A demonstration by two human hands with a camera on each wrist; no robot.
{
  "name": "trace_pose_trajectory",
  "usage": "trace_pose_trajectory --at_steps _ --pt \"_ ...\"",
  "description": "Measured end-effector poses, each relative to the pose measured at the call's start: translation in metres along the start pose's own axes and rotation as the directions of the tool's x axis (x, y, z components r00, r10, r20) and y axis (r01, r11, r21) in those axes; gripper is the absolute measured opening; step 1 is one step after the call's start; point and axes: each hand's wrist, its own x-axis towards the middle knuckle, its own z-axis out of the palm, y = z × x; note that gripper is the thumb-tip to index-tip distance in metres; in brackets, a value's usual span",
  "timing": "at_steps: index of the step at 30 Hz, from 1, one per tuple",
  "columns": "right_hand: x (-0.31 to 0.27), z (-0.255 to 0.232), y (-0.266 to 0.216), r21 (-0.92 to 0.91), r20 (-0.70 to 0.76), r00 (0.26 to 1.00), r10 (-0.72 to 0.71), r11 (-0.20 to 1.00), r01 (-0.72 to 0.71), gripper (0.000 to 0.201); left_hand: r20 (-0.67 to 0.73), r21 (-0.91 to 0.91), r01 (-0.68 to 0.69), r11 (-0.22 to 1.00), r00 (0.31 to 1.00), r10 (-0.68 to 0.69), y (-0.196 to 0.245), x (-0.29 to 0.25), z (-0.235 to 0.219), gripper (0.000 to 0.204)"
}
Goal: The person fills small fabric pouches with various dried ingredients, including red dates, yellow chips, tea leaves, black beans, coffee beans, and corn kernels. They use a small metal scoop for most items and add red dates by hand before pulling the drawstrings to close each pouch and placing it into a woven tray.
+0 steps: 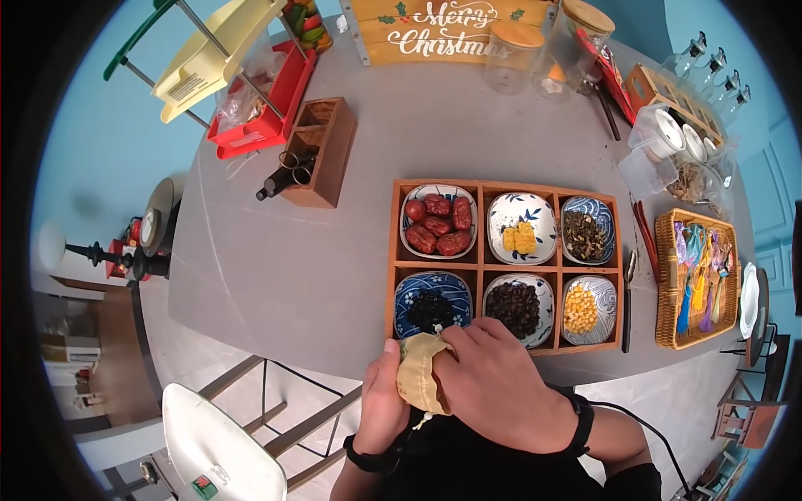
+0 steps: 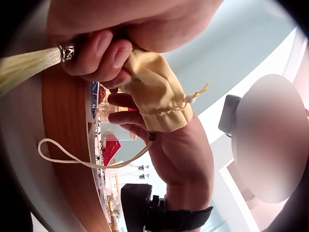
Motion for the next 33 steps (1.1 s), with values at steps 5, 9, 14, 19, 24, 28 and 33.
trace_pose_trajectory --at_steps 5,9,14,19,24,28,33 --pt "0.005 -0.008 -0.003 0.069 -0.165 0.985 -0.043 0.996 0.055 0.018 -0.125 -0.104 -0.071 0.992 0.990 0.058 0.007 -0.002 0.002 0.041" --pt "0.013 -0.049 0.013 0.181 -0.293 0.955 0.035 0.983 0.020 0.018 -0.187 -0.191 -0.067 0.979 0.982 0.031 0.009 -0.003 -0.025 0.036" --pt "0.067 -0.034 0.084 0.000 -0.412 0.903 0.118 0.992 -0.130 0.017 -0.015 -0.282 -0.084 0.956 0.996 0.083 -0.011 0.004 -0.051 0.033" --pt "0.088 -0.016 0.100 -0.160 -0.388 0.918 0.086 0.974 -0.159 0.023 0.294 -0.387 -0.066 0.920 0.937 0.191 -0.013 0.004 -0.048 0.037" --pt "0.059 -0.043 0.054 -0.043 -0.376 0.922 0.090 0.993 -0.114 0.024 0.101 -0.195 -0.162 0.967 0.978 0.184 -0.019 0.009 -0.049 0.033" --pt "0.020 -0.057 -0.004 0.158 -0.229 0.953 -0.196 0.959 0.235 0.021 -0.003 -0.157 -0.173 0.972 0.985 0.175 -0.004 0.004 -0.029 0.037" --pt "0.018 -0.022 -0.016 0.052 -0.009 0.992 -0.128 0.990 0.128 0.019 -0.101 0.064 -0.355 0.932 0.927 0.360 -0.006 0.008 -0.014 0.033"
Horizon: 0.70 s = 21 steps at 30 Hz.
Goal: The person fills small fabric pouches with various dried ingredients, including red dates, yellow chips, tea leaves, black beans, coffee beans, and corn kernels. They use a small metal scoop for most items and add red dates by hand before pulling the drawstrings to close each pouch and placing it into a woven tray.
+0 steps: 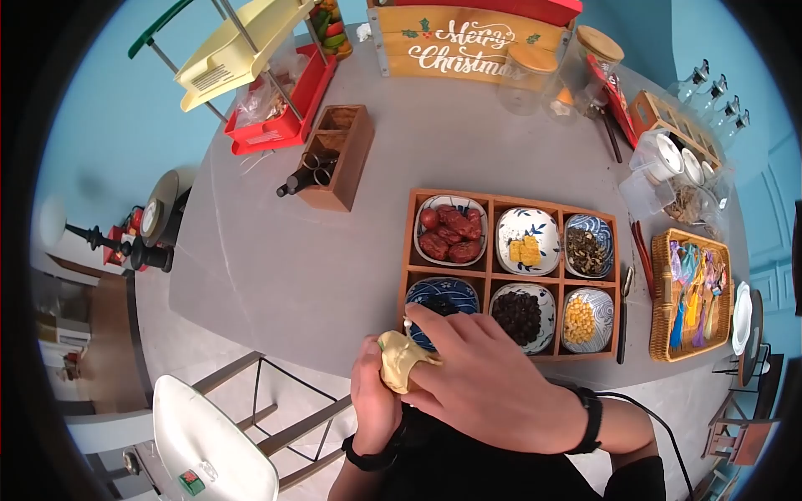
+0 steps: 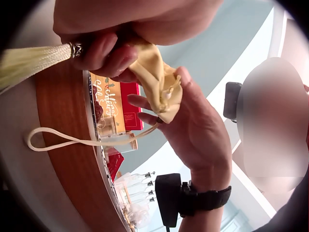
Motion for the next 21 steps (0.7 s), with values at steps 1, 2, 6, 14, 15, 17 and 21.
trace_pose_trajectory --at_steps 1,2,6,14,15,17,21 --pt "0.000 0.004 0.004 -0.007 -0.004 1.000 0.005 1.000 -0.005 0.019 0.009 -0.002 0.000 1.000 1.000 0.000 0.004 -0.002 0.003 0.033" --pt "-0.001 0.008 0.007 0.035 0.059 0.998 -0.007 0.999 0.005 0.017 -0.009 0.003 0.060 0.998 0.998 -0.060 0.010 -0.006 0.006 0.028" --pt "-0.008 0.010 0.018 0.328 0.121 0.990 -0.074 0.944 0.030 0.013 -0.003 0.000 0.146 0.989 0.989 -0.146 0.012 -0.007 -0.004 0.025" --pt "0.000 0.023 0.019 0.327 0.189 0.982 0.025 0.941 -0.087 0.012 -0.025 -0.069 0.073 0.995 0.997 -0.075 0.008 -0.007 0.003 0.023" --pt "-0.001 0.028 0.018 0.185 0.146 0.988 0.039 0.981 -0.066 0.010 -0.025 -0.069 0.075 0.995 0.997 -0.077 0.008 -0.008 0.005 0.023" --pt "0.000 0.035 0.017 0.089 0.102 0.995 0.002 0.996 -0.011 0.011 -0.085 -0.042 0.055 0.998 0.995 -0.058 0.008 -0.008 0.007 0.022" --pt "-0.001 0.043 0.022 0.018 0.005 0.992 -0.127 0.992 0.127 0.017 -0.112 -0.030 0.053 0.998 0.992 -0.056 0.009 -0.013 0.003 0.022"
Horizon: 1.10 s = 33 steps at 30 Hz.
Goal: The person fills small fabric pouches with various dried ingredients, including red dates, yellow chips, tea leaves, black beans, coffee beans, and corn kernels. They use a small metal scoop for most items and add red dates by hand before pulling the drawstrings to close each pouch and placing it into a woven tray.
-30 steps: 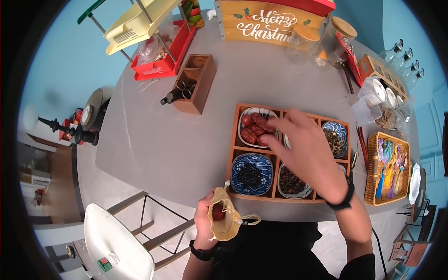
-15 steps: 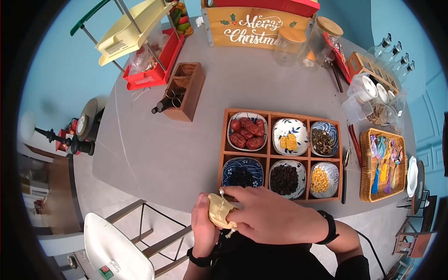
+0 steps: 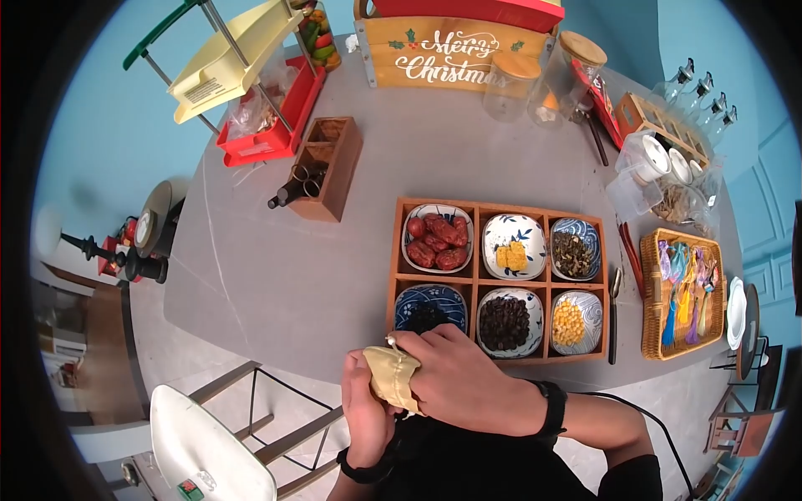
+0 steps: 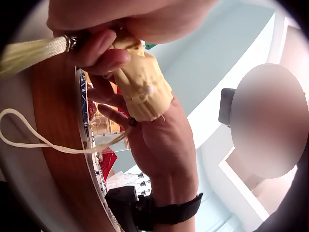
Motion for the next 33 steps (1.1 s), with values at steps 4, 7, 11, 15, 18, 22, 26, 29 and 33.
trace_pose_trajectory --at_steps 4,7,11,15,18,22,26,29,33 --pt "-0.006 -0.006 0.006 0.089 -0.087 0.996 -0.017 0.996 0.025 0.018 0.129 -0.082 0.118 0.990 0.986 -0.107 0.006 0.001 -0.007 0.021" --pt "-0.006 -0.034 0.001 0.241 0.016 0.994 0.110 0.964 -0.111 0.020 0.023 -0.111 0.091 0.990 0.996 -0.089 0.006 0.007 0.002 0.023" --pt "-0.004 -0.073 0.016 0.177 -0.228 0.961 0.158 0.977 -0.118 0.020 0.020 -0.189 0.146 0.971 0.989 -0.145 0.003 0.015 -0.023 0.027" --pt "0.026 -0.080 0.065 -0.173 -0.354 0.921 0.162 0.957 -0.234 0.021 0.042 -0.309 0.286 0.907 0.957 -0.287 0.013 0.010 -0.012 0.026" --pt "0.041 -0.060 0.088 -0.361 -0.337 0.940 0.046 0.916 -0.175 0.023 0.187 -0.368 0.321 0.873 0.945 -0.268 -0.003 0.014 -0.033 0.026" --pt "0.045 -0.047 0.092 -0.511 -0.292 0.955 0.049 0.836 -0.199 0.026 0.298 -0.400 0.267 0.877 0.943 -0.151 -0.008 0.006 -0.041 0.022" --pt "0.030 -0.061 0.067 -0.369 -0.376 0.925 0.054 0.907 -0.203 0.037 0.282 -0.373 0.276 0.886 0.943 -0.175 -0.005 0.006 -0.035 0.029" --pt "0.004 -0.073 0.020 0.485 -0.136 0.883 0.449 0.808 -0.336 0.060 0.231 -0.258 0.207 0.944 0.962 -0.148 0.009 0.003 -0.021 0.035" --pt "-0.030 -0.021 -0.009 0.822 0.047 0.916 0.399 0.505 -0.263 0.076 0.372 -0.154 0.114 0.981 0.927 -0.049 0.016 -0.001 -0.016 0.030"
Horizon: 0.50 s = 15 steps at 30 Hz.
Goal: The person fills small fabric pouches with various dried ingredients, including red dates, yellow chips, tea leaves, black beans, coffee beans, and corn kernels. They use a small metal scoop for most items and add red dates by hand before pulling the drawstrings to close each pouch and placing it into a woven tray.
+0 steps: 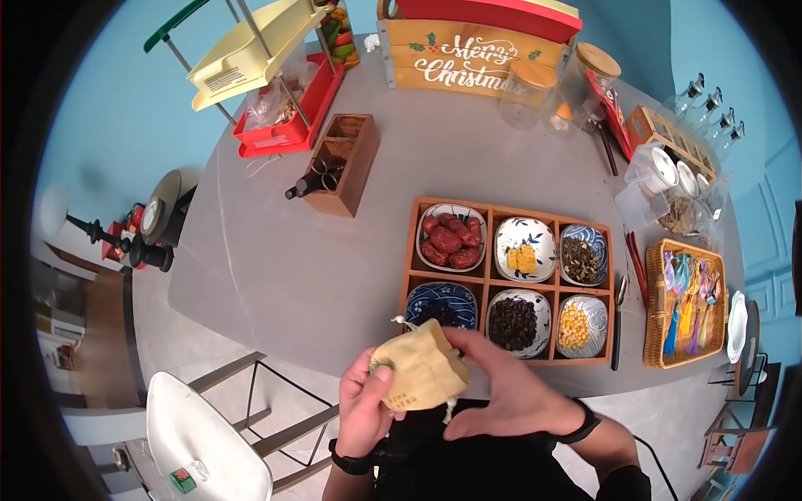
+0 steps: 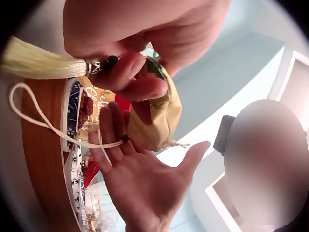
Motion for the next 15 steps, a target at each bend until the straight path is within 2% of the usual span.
trace_pose_trajectory --at_steps 1,2,3,4,5,7,9,11,12,13,15 --pt "-0.005 0.006 0.007 -0.015 -0.053 0.999 -0.003 1.000 0.002 0.067 0.020 0.083 -0.013 0.996 1.000 0.012 0.000 -0.001 0.004 0.026" --pt "-0.006 0.007 0.012 -0.006 -0.062 0.998 -0.003 1.000 0.002 0.067 0.002 0.080 -0.080 0.994 0.997 0.081 -0.003 -0.001 0.008 0.022" --pt "-0.007 0.007 0.015 0.075 -0.078 0.982 0.174 0.983 -0.168 0.056 0.005 0.089 -0.074 0.993 0.997 0.074 -0.005 -0.004 0.007 0.022" --pt "-0.007 0.007 0.017 0.155 -0.078 0.937 0.341 0.932 -0.326 0.044 -0.010 0.198 -0.120 0.973 0.992 0.124 -0.007 -0.006 0.003 0.020" --pt "-0.007 0.005 0.016 0.160 -0.078 0.940 0.333 0.935 -0.318 0.044 -0.021 0.305 -0.167 0.938 0.983 0.182 -0.008 -0.006 0.000 0.019" --pt "-0.006 0.005 0.014 0.017 -0.166 0.965 0.202 0.979 -0.202 0.028 -0.006 0.318 -0.200 0.927 0.977 0.213 -0.008 -0.007 -0.004 0.019" --pt "0.006 0.005 0.007 -0.009 -0.144 0.976 0.164 0.986 -0.167 0.029 0.007 0.339 -0.232 0.912 0.970 0.244 -0.001 -0.012 -0.010 0.018" --pt "0.018 0.009 0.001 -0.126 0.008 0.998 0.065 0.990 -0.064 0.032 -0.129 0.382 -0.229 0.896 0.946 0.297 0.010 -0.012 -0.014 0.016" --pt "0.023 0.015 0.006 -0.170 -0.027 0.997 -0.065 0.984 0.060 0.040 -0.182 0.340 -0.278 0.898 0.918 0.353 0.020 -0.010 -0.013 0.016" --pt "0.021 0.016 0.000 -0.163 -0.014 0.997 -0.074 0.984 0.071 0.040 -0.213 0.353 -0.348 0.868 0.874 0.437 0.029 -0.008 -0.019 0.017" --pt "0.014 0.014 -0.014 -0.249 -0.078 0.990 -0.115 0.964 0.092 0.048 -0.236 0.382 -0.356 0.853 0.855 0.462 0.056 -0.013 -0.020 0.020"
